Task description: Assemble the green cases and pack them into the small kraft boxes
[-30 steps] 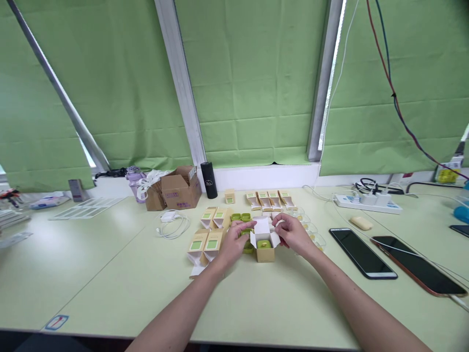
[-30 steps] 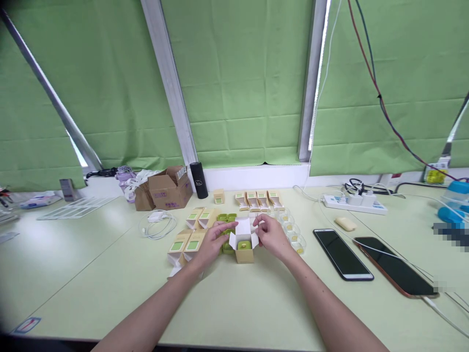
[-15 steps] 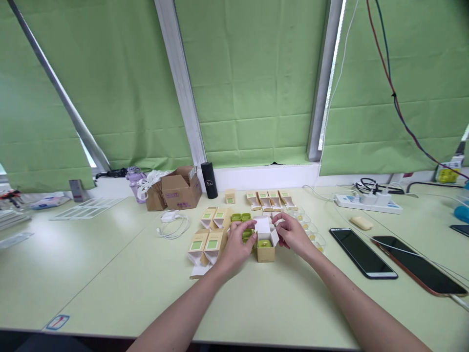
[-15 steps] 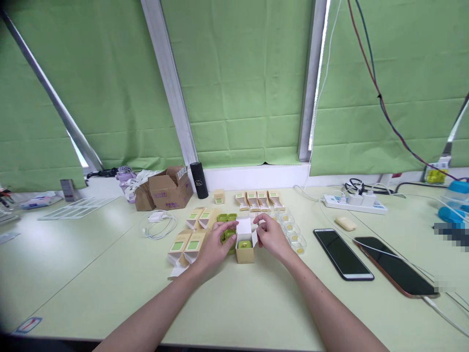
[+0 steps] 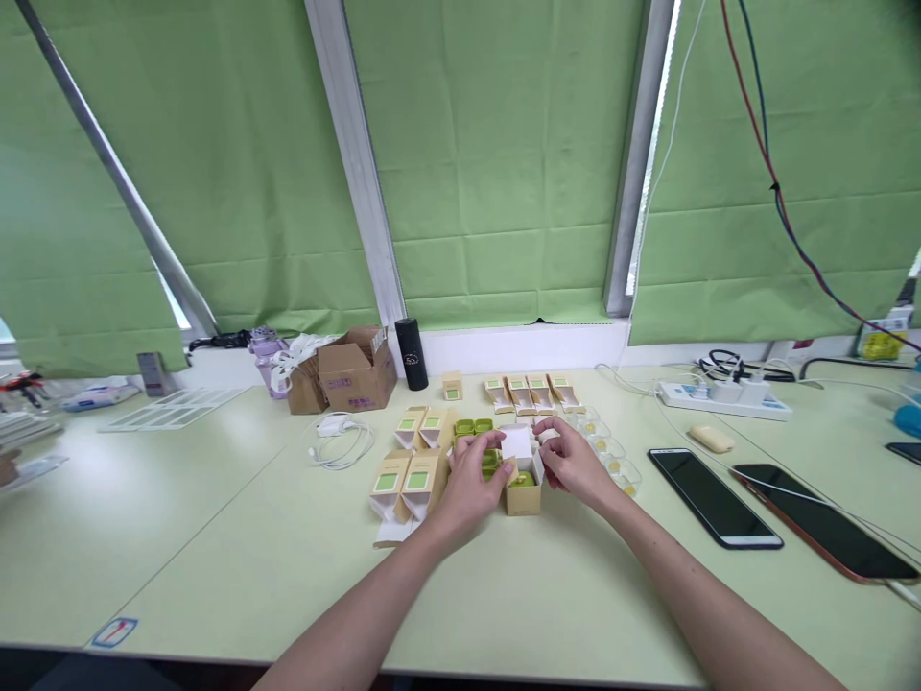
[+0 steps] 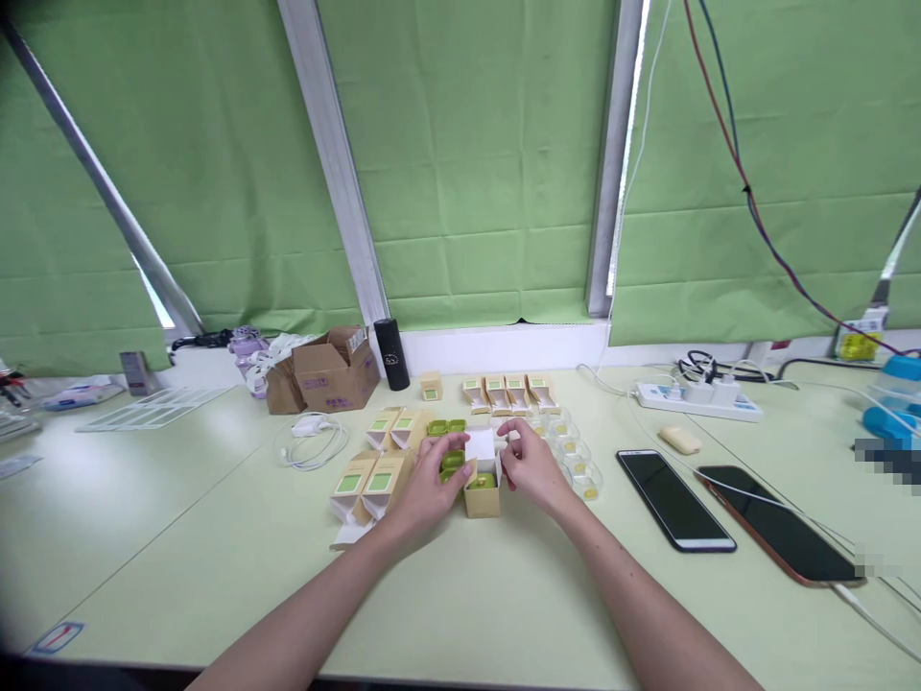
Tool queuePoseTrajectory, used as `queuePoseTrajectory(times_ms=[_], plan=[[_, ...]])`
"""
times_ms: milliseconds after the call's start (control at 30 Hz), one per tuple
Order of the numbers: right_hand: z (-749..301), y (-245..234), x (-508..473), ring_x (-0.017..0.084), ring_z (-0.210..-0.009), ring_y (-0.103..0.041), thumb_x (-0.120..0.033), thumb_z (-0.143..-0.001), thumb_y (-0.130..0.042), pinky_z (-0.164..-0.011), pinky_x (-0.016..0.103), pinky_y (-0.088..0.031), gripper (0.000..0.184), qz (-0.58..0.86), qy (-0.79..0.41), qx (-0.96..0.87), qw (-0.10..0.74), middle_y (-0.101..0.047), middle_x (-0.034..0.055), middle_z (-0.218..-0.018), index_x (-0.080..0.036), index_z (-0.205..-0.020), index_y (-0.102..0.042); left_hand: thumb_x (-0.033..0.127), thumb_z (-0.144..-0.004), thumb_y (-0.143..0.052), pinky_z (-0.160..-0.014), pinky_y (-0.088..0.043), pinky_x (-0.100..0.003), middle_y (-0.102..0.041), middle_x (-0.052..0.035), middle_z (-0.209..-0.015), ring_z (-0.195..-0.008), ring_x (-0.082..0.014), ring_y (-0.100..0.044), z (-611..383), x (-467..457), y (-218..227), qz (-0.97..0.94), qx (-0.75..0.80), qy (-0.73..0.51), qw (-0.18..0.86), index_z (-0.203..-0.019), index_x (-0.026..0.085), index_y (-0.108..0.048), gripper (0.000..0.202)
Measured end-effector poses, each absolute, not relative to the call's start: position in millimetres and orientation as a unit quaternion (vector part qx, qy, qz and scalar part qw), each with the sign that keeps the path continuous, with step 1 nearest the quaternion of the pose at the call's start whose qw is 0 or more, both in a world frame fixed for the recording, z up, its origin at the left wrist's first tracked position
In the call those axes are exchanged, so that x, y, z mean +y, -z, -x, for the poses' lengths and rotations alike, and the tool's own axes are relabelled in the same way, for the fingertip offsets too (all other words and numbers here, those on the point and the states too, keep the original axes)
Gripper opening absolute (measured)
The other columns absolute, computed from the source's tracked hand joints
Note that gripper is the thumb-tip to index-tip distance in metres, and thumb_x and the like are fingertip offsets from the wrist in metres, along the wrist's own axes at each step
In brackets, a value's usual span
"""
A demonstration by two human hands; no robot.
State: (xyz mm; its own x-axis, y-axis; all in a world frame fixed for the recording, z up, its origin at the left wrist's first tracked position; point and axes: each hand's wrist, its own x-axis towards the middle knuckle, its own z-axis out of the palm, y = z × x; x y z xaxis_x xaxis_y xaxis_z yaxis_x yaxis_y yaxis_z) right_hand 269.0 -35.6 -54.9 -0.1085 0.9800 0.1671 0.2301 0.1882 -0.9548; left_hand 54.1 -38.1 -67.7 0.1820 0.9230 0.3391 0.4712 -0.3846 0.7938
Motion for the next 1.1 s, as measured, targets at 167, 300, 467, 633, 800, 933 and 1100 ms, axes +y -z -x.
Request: queuePoseTrajectory(times_ms=[167,300,467,633,800,933,1100], plan=[[-268,57,-36,0.014,-0.045,-0.047,-0.029,-0.077,-0.054,-0.050,0.025,-0.035,0.033,0.488,-0.387,-0.632,0.461,-0.053,-0.0117,-0.054,-0.026,-0.110,-0.050,0.033,-0.095,-0.073,-0.119,-0.044,-0.051,-0.058,-0.0119,-0.134,-0.133,-0.0324,-0.059,-55,-39,66,-0.723,0.487,-0.409,0.270,-0.133,0.029,-0.066,0.039],[-269,60,-36,0.015,-0.051,-0.048,-0.029,-0.081,-0.055,-0.054,0.026,-0.035,0.030,0.487,-0.350,-0.656,0.458,-0.053,-0.0106,-0.057,-0.026,-0.110,-0.052,0.028,-0.093,-0.073,-0.119,-0.043,-0.051,-0.059,-0.0115,-0.133,-0.134,-0.0319,-0.059,-58,-42,60,-0.721,0.492,-0.405,0.273,-0.131,0.028,-0.065,0.038],[-268,58,-38,0.018,-0.060,-0.056,-0.030,-0.086,-0.054,-0.061,0.029,-0.037,0.028,0.499,-0.297,-0.688,0.435,-0.058,-0.0089,-0.063,-0.027,-0.114,-0.051,0.026,-0.094,-0.071,-0.119,-0.043,-0.052,-0.058,-0.0121,-0.135,-0.137,-0.0330,-0.057,-59,-44,57,-0.719,0.497,-0.396,0.282,-0.132,0.029,-0.062,0.039],[-266,54,-43,0.021,-0.068,-0.062,-0.029,-0.090,-0.053,-0.063,0.030,-0.036,0.031,0.545,-0.228,-0.710,0.384,-0.067,-0.0061,-0.076,-0.028,-0.121,-0.049,0.027,-0.096,-0.068,-0.118,-0.042,-0.053,-0.055,-0.0125,-0.138,-0.138,-0.0334,-0.056,-58,-43,58,-0.722,0.501,-0.382,0.285,-0.134,0.030,-0.059,0.039],[-263,52,-45,0.022,-0.074,-0.065,-0.030,-0.093,-0.056,-0.062,0.030,-0.036,0.039,0.572,-0.192,-0.714,0.355,-0.071,-0.0034,-0.086,-0.028,-0.131,-0.046,0.026,-0.094,-0.070,-0.119,-0.040,-0.054,-0.057,-0.0122,-0.137,-0.135,-0.0338,-0.057,-59,-43,56,-0.719,0.504,-0.385,0.284,-0.133,0.030,-0.060,0.040],[-262,53,-45,0.022,-0.077,-0.065,-0.028,-0.093,-0.058,-0.064,0.030,-0.035,0.046,0.584,-0.173,-0.716,0.341,-0.071,-0.0016,-0.090,-0.027,-0.137,-0.045,0.027,-0.093,-0.070,-0.118,-0.041,-0.053,-0.057,-0.0122,-0.137,-0.135,-0.0343,-0.058,-59,-44,56,-0.715,0.504,-0.388,0.290,-0.133,0.029,-0.060,0.041],[-259,53,-46,0.022,-0.079,-0.064,-0.026,-0.093,-0.060,-0.065,0.030,-0.032,0.052,0.592,-0.158,-0.718,0.331,-0.071,0.0001,-0.094,-0.026,-0.143,-0.043,0.027,-0.094,-0.069,-0.118,-0.040,-0.053,-0.058,-0.0117,-0.136,-0.135,-0.0328,-0.058,-59,-44,56,-0.720,0.500,-0.389,0.283,-0.133,0.030,-0.058,0.041]])
